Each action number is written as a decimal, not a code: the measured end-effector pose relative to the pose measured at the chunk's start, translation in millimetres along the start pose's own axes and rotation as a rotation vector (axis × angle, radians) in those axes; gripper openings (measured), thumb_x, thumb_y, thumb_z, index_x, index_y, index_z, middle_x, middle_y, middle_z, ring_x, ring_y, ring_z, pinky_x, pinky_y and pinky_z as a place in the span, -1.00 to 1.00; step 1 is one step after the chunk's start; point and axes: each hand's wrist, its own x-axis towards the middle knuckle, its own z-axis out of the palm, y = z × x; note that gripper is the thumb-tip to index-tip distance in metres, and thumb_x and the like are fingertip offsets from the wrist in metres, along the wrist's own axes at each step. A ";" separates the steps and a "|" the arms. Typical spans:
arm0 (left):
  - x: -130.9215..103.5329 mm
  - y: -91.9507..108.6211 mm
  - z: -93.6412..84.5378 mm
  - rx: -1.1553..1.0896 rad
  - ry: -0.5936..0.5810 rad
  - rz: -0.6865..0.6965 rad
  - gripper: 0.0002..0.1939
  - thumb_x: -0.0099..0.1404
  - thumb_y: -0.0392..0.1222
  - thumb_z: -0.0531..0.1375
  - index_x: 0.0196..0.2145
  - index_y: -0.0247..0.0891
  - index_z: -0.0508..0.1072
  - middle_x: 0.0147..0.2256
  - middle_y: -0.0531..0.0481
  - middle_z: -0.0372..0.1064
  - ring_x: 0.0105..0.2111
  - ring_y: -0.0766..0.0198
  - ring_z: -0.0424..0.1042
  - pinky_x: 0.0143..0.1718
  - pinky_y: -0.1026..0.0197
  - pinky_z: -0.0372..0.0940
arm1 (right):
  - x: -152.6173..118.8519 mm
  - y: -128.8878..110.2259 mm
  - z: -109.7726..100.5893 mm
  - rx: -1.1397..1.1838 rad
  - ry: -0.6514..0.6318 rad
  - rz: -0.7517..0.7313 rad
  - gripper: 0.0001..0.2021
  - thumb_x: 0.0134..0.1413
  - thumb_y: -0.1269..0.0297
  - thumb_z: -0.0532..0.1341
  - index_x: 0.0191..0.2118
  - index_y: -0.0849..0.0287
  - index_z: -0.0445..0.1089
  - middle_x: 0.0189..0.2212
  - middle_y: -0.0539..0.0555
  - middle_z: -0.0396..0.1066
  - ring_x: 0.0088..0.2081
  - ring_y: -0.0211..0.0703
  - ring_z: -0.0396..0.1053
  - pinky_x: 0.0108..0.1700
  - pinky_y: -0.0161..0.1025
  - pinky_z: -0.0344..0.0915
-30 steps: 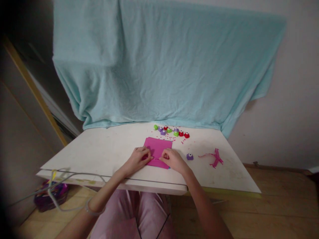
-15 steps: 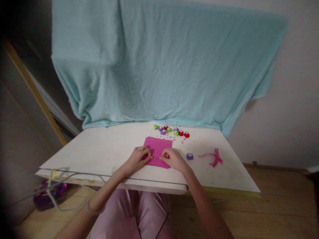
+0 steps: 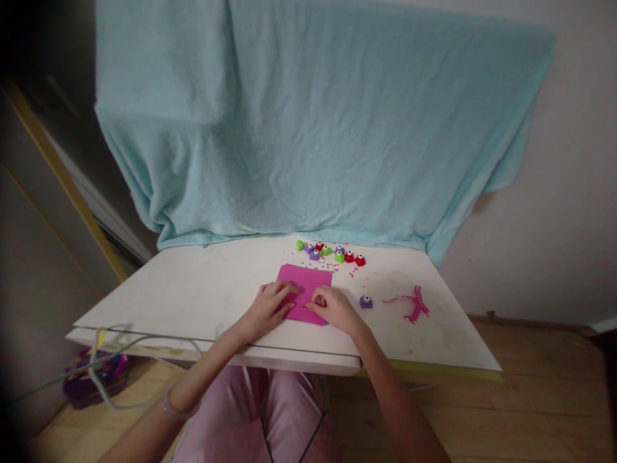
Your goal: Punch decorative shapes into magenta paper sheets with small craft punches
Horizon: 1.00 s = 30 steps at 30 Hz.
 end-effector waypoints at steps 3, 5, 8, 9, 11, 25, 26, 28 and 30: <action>-0.2 6.0 4.1 0.024 0.018 -0.041 -0.54 0.30 -0.30 0.05 0.13 0.01 0.24 0.08 -0.05 0.19 0.06 0.09 0.18 0.08 0.00 0.05 | 0.1 0.6 1.0 -0.007 0.011 -0.005 -0.83 0.10 0.20 0.25 -0.43 0.15 0.35 -0.55 -0.06 0.30 -0.50 -0.28 0.23 -0.45 -0.34 0.09; -0.7 7.2 8.8 0.031 0.040 -0.112 -0.49 0.27 -0.32 0.05 0.15 0.04 0.23 0.11 -0.05 0.17 0.08 0.07 0.16 0.11 -0.05 0.03 | 0.1 0.9 1.4 -0.014 0.013 -0.002 -0.85 0.09 0.23 0.26 -0.43 0.15 0.35 -0.55 -0.06 0.30 -0.50 -0.28 0.23 -0.44 -0.34 0.10; -2.1 5.2 14.9 0.050 0.093 -0.233 -0.48 0.23 -0.32 0.08 0.13 0.05 0.26 0.18 -0.04 0.09 0.22 -0.02 -0.03 0.17 -0.17 -0.08 | -0.1 0.8 1.2 -0.028 0.014 0.004 -0.88 0.07 0.27 0.27 -0.42 0.15 0.35 -0.53 -0.06 0.31 -0.49 -0.27 0.25 -0.43 -0.34 0.11; -2.7 3.9 16.1 0.059 0.110 -0.271 -0.47 0.21 -0.31 0.09 0.13 0.04 0.27 0.22 -0.04 0.03 0.27 -0.05 -0.14 0.19 -0.21 -0.14 | -0.2 0.6 1.0 -0.033 0.013 0.002 -0.88 0.07 0.28 0.27 -0.42 0.15 0.35 -0.53 -0.05 0.32 -0.48 -0.27 0.26 -0.42 -0.34 0.12; -3.9 0.9 17.1 0.074 0.127 -0.327 -0.46 0.19 -0.30 0.11 0.12 0.03 0.27 0.27 -0.03 -0.07 0.32 -0.08 -0.32 0.20 -0.27 -0.22 | -0.5 0.0 0.5 -0.043 0.016 -0.006 -0.89 0.07 0.29 0.26 -0.42 0.15 0.35 -0.52 -0.05 0.32 -0.47 -0.27 0.27 -0.41 -0.34 0.12; -19.4 -31.8 2.1 0.130 0.085 -0.533 -0.52 0.20 -0.07 0.19 0.09 -0.03 0.30 0.26 -0.13 -0.01 0.32 -0.13 -0.28 0.19 -0.32 -0.22 | -3.1 -3.1 -1.6 -0.033 0.022 -0.021 -0.90 0.08 0.29 0.26 -0.40 0.14 0.35 -0.49 -0.04 0.35 -0.44 -0.26 0.29 -0.39 -0.34 0.14; -20.9 -31.9 2.0 0.129 0.111 -0.532 -0.53 0.20 -0.06 0.19 0.08 -0.05 0.30 0.25 -0.13 0.01 0.32 -0.12 -0.26 0.20 -0.31 -0.21 | -3.2 -3.3 -1.8 -0.034 0.021 -0.017 -0.90 0.08 0.29 0.26 -0.40 0.14 0.35 -0.49 -0.04 0.35 -0.44 -0.26 0.29 -0.39 -0.34 0.14; -25.3 -29.2 1.6 0.121 0.177 -0.506 -0.57 0.24 -0.07 0.15 0.07 -0.08 0.30 0.24 -0.13 0.04 0.32 -0.09 -0.24 0.21 -0.27 -0.18 | -3.3 -3.5 -1.8 -0.037 0.021 -0.013 -0.89 0.08 0.28 0.26 -0.41 0.14 0.35 -0.49 -0.04 0.35 -0.44 -0.25 0.30 -0.39 -0.34 0.15; -31.3 -23.0 0.7 0.104 0.250 -0.447 -0.63 0.30 -0.13 0.08 0.07 -0.10 0.30 0.23 -0.11 0.05 0.32 -0.03 -0.21 0.23 -0.21 -0.15 | -3.2 -3.5 -1.6 -0.038 0.024 -0.014 -0.88 0.09 0.27 0.26 -0.41 0.14 0.35 -0.49 -0.04 0.35 -0.44 -0.25 0.30 -0.38 -0.33 0.15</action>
